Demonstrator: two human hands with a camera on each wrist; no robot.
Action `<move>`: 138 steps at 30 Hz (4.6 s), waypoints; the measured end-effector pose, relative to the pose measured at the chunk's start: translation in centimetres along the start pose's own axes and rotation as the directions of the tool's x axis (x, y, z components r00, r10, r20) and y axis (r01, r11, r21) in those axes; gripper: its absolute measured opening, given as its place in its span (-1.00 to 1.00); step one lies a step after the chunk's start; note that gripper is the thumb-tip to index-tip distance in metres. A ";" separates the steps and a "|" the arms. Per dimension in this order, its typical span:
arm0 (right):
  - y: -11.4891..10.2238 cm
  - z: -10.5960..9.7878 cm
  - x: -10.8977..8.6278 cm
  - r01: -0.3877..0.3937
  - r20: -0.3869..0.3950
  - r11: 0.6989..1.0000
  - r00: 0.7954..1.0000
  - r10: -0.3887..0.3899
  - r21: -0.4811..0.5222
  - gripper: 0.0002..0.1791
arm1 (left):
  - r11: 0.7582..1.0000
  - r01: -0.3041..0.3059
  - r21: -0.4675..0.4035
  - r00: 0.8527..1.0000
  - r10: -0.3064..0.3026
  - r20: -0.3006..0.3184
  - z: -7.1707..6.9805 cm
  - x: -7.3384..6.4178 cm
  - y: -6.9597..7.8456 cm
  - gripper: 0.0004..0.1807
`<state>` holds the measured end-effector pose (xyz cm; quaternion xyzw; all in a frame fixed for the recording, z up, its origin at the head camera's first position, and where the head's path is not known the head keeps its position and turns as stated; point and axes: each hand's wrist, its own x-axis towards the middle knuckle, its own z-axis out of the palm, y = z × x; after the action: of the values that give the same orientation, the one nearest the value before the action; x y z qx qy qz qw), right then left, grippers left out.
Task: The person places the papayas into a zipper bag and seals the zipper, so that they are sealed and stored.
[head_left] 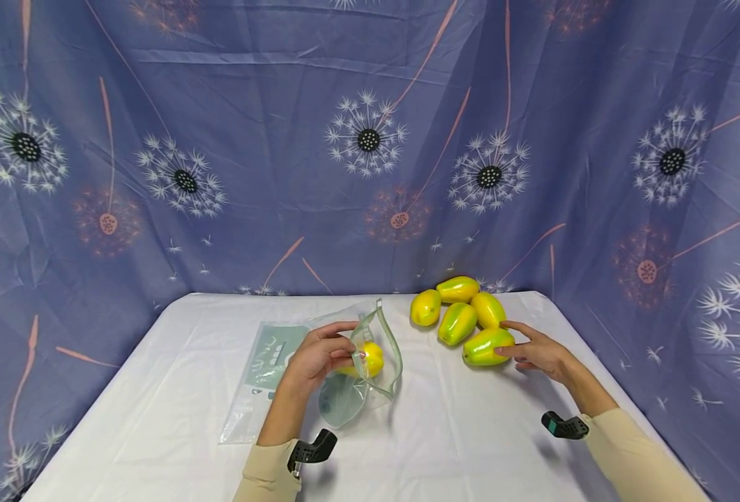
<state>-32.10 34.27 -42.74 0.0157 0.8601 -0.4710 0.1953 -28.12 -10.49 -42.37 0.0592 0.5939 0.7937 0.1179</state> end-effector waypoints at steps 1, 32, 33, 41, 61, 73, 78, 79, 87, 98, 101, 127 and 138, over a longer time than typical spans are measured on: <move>0.1 0.0 0.1 0.003 0.004 1.000 1.000 -0.003 -0.004 0.08 | 1.000 0.001 0.002 1.000 -0.001 0.000 0.0 0.0 0.0 -0.41; 0.4 1.0 0.0 0.016 -0.102 1.000 0.995 -0.015 0.002 0.01 | 1.000 0.013 0.015 1.000 -0.013 0.000 -0.3 0.1 0.0 -0.42; 0.3 1.0 0.0 0.014 -0.104 1.000 0.994 -0.014 -0.002 0.02 | 1.000 0.015 0.018 1.000 -0.015 0.001 -0.3 0.1 0.0 -0.42; 0.2 1.5 -0.1 0.008 -0.145 0.999 0.989 -0.013 -0.039 0.02 | 1.000 0.020 0.022 1.000 -0.020 -0.007 -0.3 0.1 0.0 -0.42; -4.6 4.2 -1.3 0.067 -0.174 0.994 0.981 -0.082 -0.087 0.02 | 1.000 0.023 -0.002 1.000 -0.023 -0.004 -0.1 0.0 -0.2 -0.41; -8.1 7.2 -1.9 0.149 -0.151 0.987 0.976 -0.158 -0.066 -0.07 | 1.000 0.029 0.006 1.000 -0.028 -0.011 0.0 0.2 -0.2 -0.41; -9.1 8.5 -2.0 0.167 -0.153 0.984 0.973 -0.174 -0.053 -0.09 | 1.000 0.024 -0.006 1.000 -0.024 -0.007 0.1 0.2 -0.2 -0.40; -9.3 8.7 -2.0 0.171 -0.151 0.984 0.972 -0.177 -0.053 -0.09 | 1.000 0.023 -0.009 1.000 -0.023 -0.008 0.1 0.2 -0.1 -0.40; -10.5 10.2 -2.3 0.207 -0.121 0.975 0.969 -0.216 -0.079 -0.13 | 1.000 0.027 -0.002 0.999 -0.027 -0.023 0.0 0.2 -0.1 -0.41; -11.9 11.7 -3.1 0.234 -0.067 0.965 0.968 -0.243 -0.117 -0.19 | 1.000 0.029 0.010 0.999 -0.029 -0.039 0.1 0.2 -0.1 -0.42; -12.1 12.0 -3.3 0.246 -0.041 0.963 0.967 -0.252 -0.110 -0.22 | 0.999 0.032 0.018 0.999 -0.031 -0.041 0.1 0.2 -0.1 -0.42; -13.1 14.8 -3.0 0.310 0.008 0.930 0.949 -0.315 -0.198 -0.27 | 1.000 0.022 0.010 1.000 -0.022 -0.006 -0.1 0.2 0.0 -0.43; -12.5 16.2 -2.6 0.295 -0.006 0.936 0.953 -0.302 -0.192 -0.26 | 0.999 0.027 0.017 1.000 -0.027 -0.014 0.3 0.1 0.0 -0.42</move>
<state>-27.12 14.49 -39.61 -0.1255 0.8966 -0.4109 0.1070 -28.16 -10.13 -42.32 0.0469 0.6022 0.7872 0.1241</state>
